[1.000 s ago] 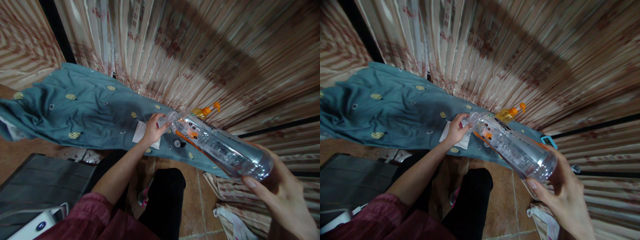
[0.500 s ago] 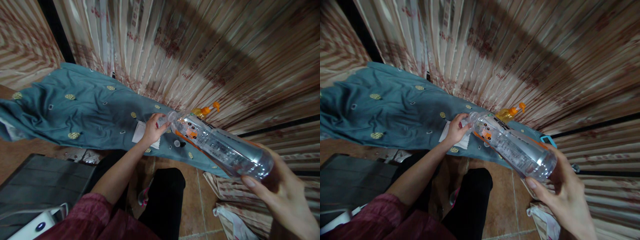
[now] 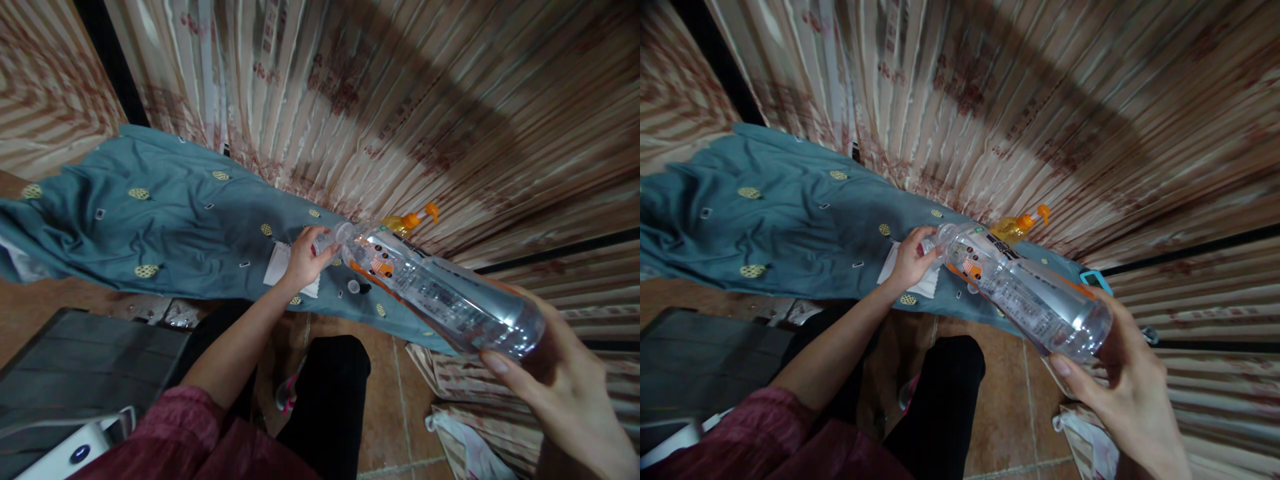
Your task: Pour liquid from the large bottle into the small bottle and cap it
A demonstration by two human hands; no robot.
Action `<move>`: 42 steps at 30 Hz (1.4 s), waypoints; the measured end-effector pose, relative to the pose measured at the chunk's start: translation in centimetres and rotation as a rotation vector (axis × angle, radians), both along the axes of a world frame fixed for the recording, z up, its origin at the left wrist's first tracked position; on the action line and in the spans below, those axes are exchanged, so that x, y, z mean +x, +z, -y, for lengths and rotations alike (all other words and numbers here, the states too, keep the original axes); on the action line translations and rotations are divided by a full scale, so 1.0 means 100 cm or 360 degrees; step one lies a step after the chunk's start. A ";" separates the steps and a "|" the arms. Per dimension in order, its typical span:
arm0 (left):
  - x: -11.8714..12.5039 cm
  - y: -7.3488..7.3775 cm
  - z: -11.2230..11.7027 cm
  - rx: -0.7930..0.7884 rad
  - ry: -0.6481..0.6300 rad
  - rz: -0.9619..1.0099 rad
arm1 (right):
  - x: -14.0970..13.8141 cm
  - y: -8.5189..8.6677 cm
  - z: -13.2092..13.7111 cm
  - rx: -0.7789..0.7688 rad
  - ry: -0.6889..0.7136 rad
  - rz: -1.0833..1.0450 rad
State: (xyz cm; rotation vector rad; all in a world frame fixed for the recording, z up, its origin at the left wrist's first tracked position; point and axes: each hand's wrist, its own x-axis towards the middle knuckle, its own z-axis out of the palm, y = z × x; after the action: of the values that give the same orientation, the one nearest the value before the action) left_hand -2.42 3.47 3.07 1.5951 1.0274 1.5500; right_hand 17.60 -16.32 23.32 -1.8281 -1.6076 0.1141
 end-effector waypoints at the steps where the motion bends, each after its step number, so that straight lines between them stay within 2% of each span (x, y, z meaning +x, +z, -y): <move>1: 0.000 0.000 0.000 -0.0002 -0.0002 -0.0006 | 0.001 -0.002 0.001 0.0004 0.0006 -0.0024; 5: 0.000 0.000 0.000 -0.0012 -0.0004 -0.0034 | 0.006 -0.017 0.005 0.0034 0.0020 -0.0152; 10: -0.002 0.000 0.000 0.0010 -0.0017 -0.0079 | 0.014 -0.047 0.016 0.0044 -0.0029 -0.0392; 15: -0.003 0.001 0.002 0.0035 -0.0010 -0.0125 | 0.026 -0.088 0.026 -0.0018 -0.0114 -0.0893; 19: -0.003 0.000 0.002 0.0051 -0.0024 -0.0144 | 0.031 -0.125 0.030 -0.0031 -0.0130 -0.1125; 25: -0.004 -0.005 0.002 0.0080 -0.0035 -0.0194 | 0.015 -0.170 0.028 -0.0040 -0.0115 -0.1598; 34: -0.005 -0.013 0.003 0.0051 -0.0073 -0.0237 | -0.010 -0.207 0.023 -0.0131 -0.0047 -0.2240; 42: -0.003 -0.016 0.005 0.0113 -0.0026 -0.0207 | -0.030 -0.224 0.023 -0.0106 0.0024 -0.2608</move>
State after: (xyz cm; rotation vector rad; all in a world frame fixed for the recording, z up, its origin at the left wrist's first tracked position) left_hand -2.71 3.00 1.50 1.7687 1.0356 1.5032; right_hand 14.59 -18.65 0.95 -1.0252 -0.3921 1.2751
